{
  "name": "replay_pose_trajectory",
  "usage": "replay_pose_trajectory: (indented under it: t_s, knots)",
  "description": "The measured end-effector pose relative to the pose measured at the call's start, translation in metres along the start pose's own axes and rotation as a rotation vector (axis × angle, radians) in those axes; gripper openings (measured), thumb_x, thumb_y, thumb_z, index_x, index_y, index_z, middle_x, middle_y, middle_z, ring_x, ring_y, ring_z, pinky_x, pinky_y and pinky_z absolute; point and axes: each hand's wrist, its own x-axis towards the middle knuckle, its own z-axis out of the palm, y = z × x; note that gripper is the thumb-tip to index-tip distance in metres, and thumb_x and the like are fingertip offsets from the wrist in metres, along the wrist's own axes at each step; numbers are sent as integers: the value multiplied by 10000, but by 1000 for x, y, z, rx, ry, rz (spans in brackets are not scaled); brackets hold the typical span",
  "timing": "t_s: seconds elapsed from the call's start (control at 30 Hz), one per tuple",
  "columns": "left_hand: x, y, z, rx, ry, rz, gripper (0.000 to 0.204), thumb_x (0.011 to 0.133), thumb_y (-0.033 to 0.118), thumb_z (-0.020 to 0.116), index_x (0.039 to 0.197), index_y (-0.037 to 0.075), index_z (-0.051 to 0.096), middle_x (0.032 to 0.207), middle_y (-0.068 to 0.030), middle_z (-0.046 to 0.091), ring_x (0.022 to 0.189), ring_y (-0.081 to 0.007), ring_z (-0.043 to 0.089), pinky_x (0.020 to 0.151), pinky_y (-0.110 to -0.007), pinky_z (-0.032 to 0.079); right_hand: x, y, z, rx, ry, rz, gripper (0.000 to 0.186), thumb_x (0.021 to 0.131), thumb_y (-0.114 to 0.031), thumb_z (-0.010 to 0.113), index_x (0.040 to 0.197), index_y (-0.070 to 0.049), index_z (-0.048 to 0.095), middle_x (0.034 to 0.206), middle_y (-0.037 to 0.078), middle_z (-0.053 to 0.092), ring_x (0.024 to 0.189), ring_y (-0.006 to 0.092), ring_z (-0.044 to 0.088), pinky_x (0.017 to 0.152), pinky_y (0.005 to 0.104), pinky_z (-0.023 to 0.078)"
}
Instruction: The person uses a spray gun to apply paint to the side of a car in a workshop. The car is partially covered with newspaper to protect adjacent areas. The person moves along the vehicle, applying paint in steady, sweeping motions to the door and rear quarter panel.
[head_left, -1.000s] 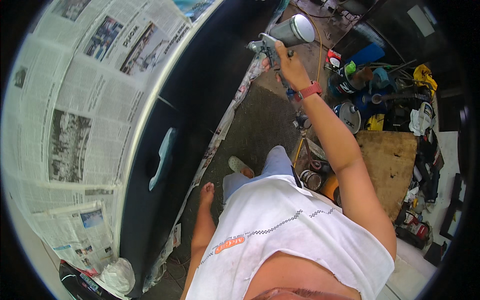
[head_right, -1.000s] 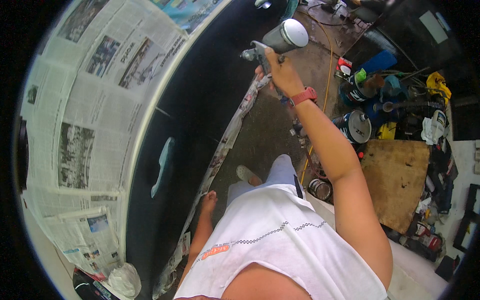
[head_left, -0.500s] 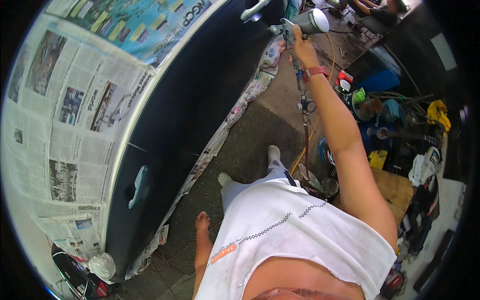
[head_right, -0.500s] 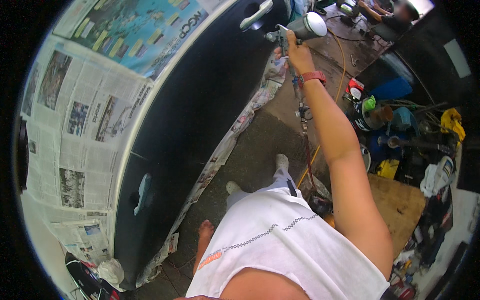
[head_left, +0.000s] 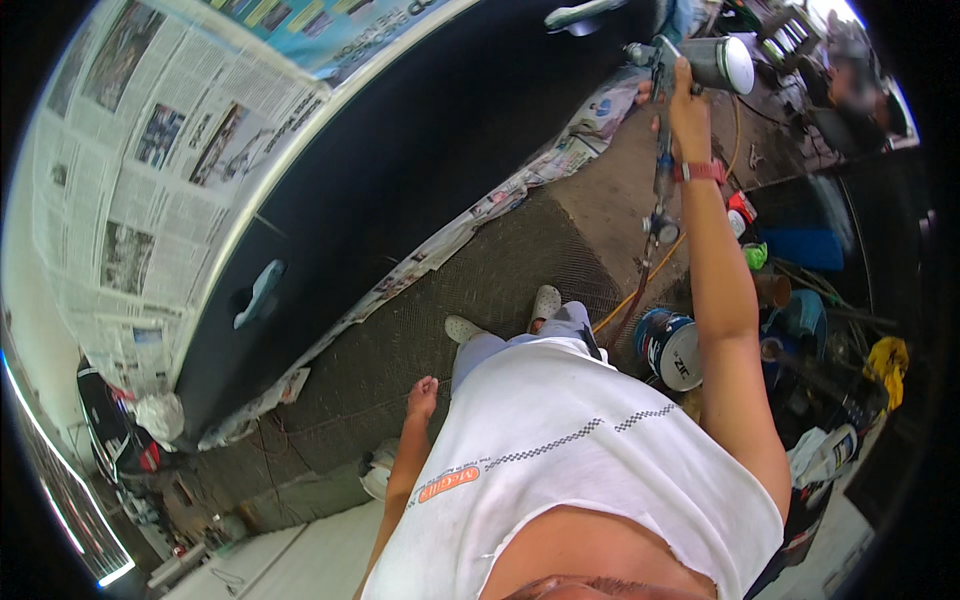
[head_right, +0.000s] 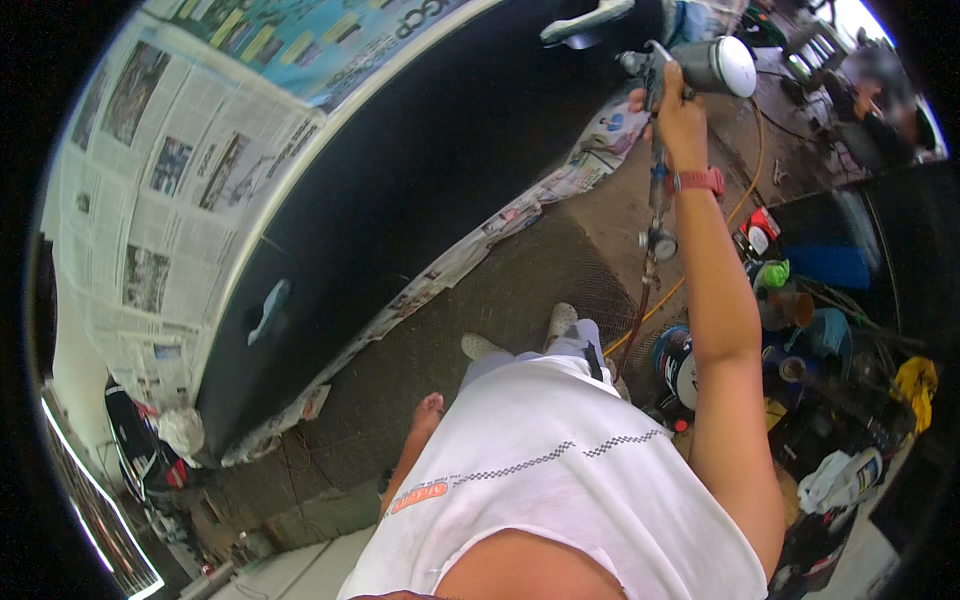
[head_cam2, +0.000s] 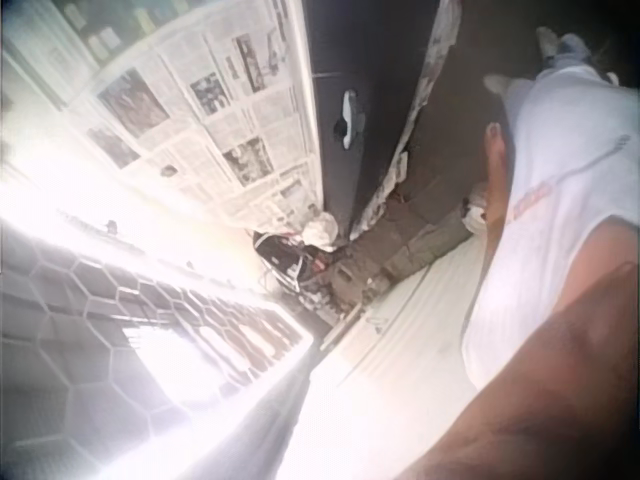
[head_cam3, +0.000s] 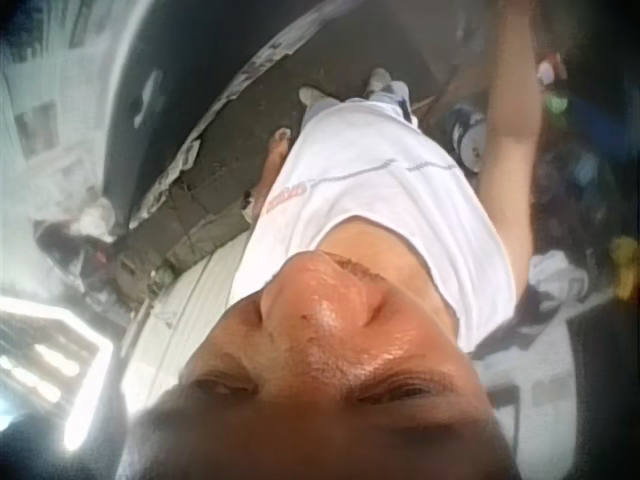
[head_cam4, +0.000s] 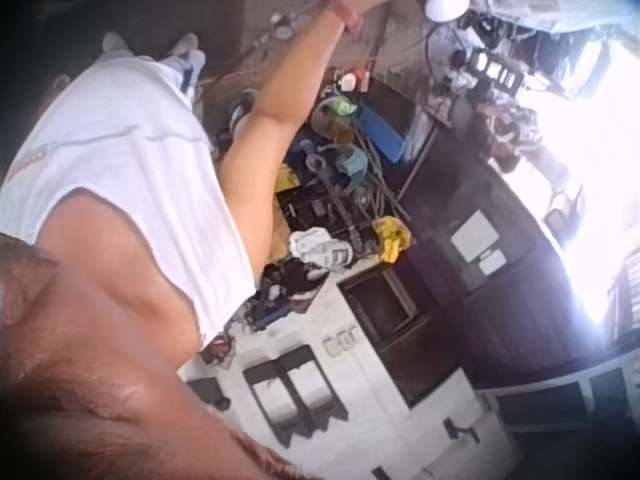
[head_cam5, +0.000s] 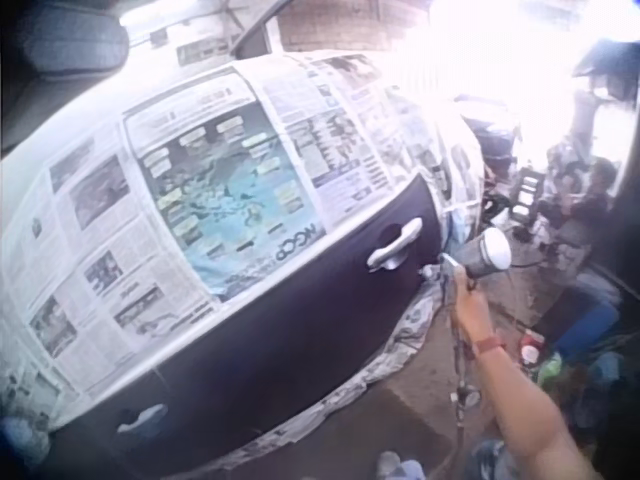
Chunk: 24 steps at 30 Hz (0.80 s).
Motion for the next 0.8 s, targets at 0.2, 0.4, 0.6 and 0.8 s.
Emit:
replay_pose_trajectory:
  t_s: [0.2, 0.4, 0.6, 0.8]
  knots:
    - [6, 16, 19, -124, 20, -26, 526, 999, 385, 638, 1401, 52, 569, 1299, -141, 677, 1195, -253, 640, 1033, -371, 480, -110, -13, 68, 25, -398, 121, 551, 1062, -507, 448, 1173, -13, 664, 857, 71, 730, 714, 109, 687, 442, 225, 465]
    - [8, 13, 28, -147, 12, 1, 590, 998, 455, 634, 1436, 74, 532, 1259, -81, 668, 1074, -191, 637, 908, -363, 511, -196, -22, 153, 109, -782, 148, 497, 1057, -457, 511, 1175, -5, 683, 831, 35, 711, 579, 44, 576, 451, 202, 438]
    - [-11, 13, 34, -118, 25, -16, 531, 999, 400, 629, 1397, 54, 568, 1297, -132, 683, 1202, -247, 642, 1040, -362, 474, -242, -27, 212, 118, -1007, 89, 499, 1034, -435, 564, 1173, 26, 695, 790, 49, 698, 680, 94, 631, 635, 266, 520]
    - [-16, -8, 35, -54, 27, -29, 517, 994, 403, 636, 1373, 54, 596, 1291, -127, 686, 1206, -244, 640, 1035, -361, 476, -218, -27, 208, 175, -964, 194, 502, 1065, -431, 500, 1226, 17, 662, 827, 59, 704, 663, 62, 633, 474, 220, 460]
